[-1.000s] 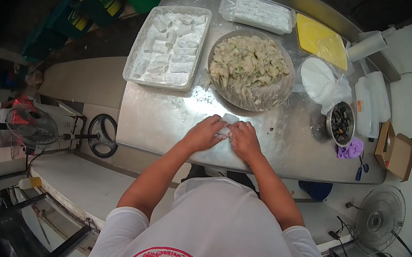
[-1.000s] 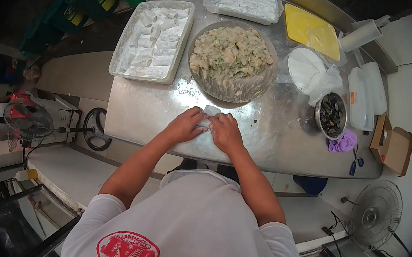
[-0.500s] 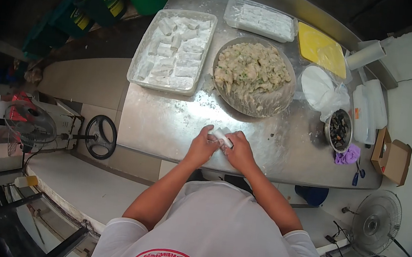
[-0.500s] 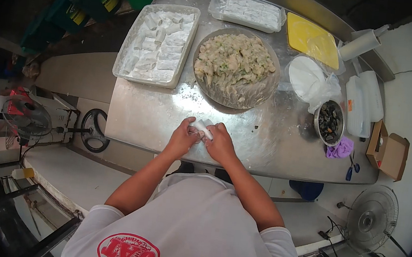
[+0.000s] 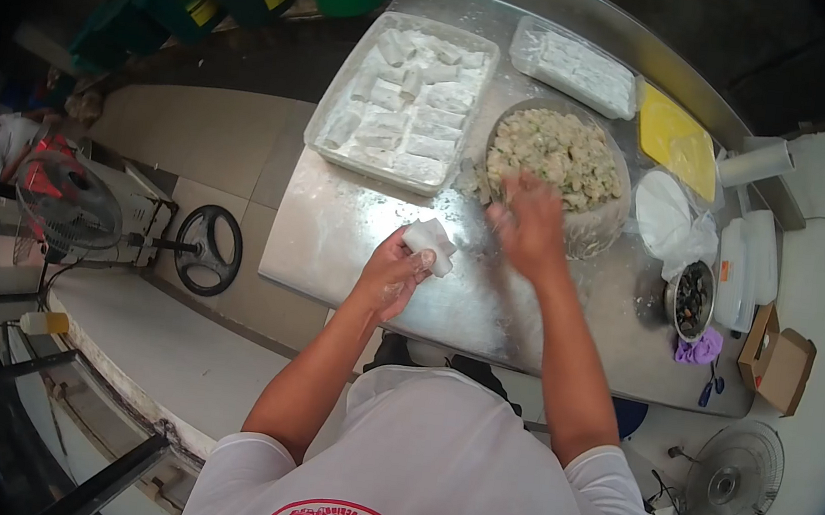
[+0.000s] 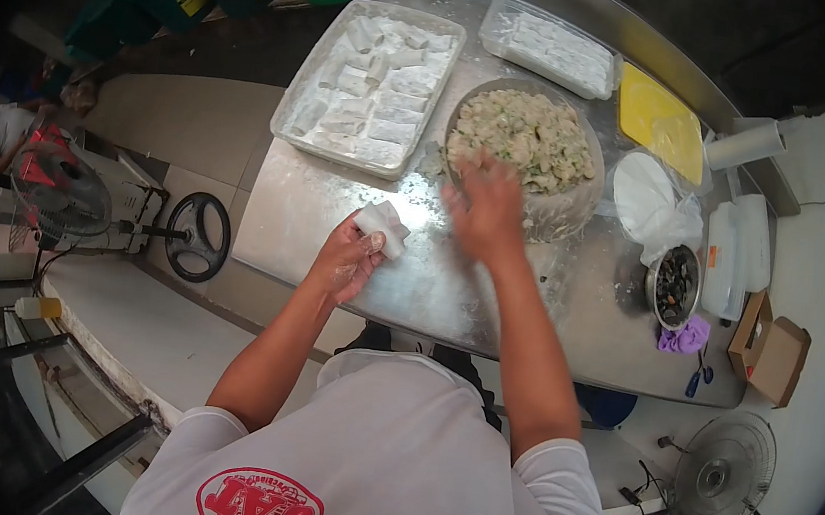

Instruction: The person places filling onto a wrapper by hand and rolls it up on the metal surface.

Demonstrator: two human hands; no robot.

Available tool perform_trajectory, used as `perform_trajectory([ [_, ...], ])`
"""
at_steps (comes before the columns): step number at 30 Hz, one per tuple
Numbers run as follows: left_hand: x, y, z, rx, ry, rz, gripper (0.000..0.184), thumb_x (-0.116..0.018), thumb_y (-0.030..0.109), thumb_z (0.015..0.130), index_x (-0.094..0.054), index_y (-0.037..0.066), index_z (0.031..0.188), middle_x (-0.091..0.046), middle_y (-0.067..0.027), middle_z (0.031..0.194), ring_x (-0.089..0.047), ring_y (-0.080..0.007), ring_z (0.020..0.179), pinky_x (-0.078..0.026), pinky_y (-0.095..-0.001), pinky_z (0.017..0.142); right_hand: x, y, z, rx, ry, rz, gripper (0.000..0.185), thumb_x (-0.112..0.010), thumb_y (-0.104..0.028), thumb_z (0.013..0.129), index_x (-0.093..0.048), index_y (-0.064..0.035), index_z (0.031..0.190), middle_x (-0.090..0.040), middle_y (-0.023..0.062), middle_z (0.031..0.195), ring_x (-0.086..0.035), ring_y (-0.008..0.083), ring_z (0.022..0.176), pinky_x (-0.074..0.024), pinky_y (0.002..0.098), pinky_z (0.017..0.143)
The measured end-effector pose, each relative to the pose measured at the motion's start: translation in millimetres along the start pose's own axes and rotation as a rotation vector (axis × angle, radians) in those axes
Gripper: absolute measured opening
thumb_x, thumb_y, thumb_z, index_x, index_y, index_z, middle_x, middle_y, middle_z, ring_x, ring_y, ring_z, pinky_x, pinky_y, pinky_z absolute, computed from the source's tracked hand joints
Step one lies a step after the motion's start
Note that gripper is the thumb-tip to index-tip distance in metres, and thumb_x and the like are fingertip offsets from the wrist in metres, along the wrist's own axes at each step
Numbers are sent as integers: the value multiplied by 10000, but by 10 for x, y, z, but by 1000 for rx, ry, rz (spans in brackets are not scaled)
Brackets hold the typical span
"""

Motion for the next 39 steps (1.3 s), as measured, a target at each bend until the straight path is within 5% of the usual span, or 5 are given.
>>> perform_trajectory([
  [7,56,117,-11,-7,-51,-43,595,-808,109,855,-503,53,1363,-621,-100,1234,-632,-251,1168,-526,-337,961,-118,497,493,-291,-230,-368,560,-429,-537,1024,-646,-136,1350,-261,171,1650,-117,446,1536,-94,651,1206],
  [21,51,132,255,-31,6,-81,465,-771,101,885,-530,83,1283,-637,-44,1106,-657,-149,939,-554,-304,803,-369,-892,-689,-104,-279,653,675,-598,-309,994,-319,-178,1594,-303,206,1614,-237,416,1510,-208,467,1223],
  [25,118,544,431,-104,-27,-53,387,-715,88,921,-536,121,1263,-643,-47,1023,-647,-133,816,-572,-304,690,-223,-699,-1116,-186,-448,679,385,-679,-243,947,-656,-72,1291,-501,177,1477,-457,352,1378,-365,426,1141],
  [32,27,1583,1099,-40,100,599,437,-758,230,912,-532,108,1265,-620,-42,886,-574,-117,735,-462,-286,553,255,-437,-1355,-435,-163,682,240,-715,-172,911,-717,-27,1102,-644,141,1267,-598,282,1208,-448,378,1045],
  [39,-514,1886,1900,-419,60,1017,723,-725,303,938,-392,73,1538,-515,-237,1458,-569,-275,1217,-499,-397,926,534,-115,-1617,-490,-59,622,209,-709,-109,887,-720,5,1061,-663,145,1211,-629,269,1131,-482,363,977],
])
Point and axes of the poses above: each hand's wrist, its own z-axis towards the middle knuckle, its own x-axis out of the back of the hand, y = z × x, the point moved 3 cm from there along z, towards the middle knuckle
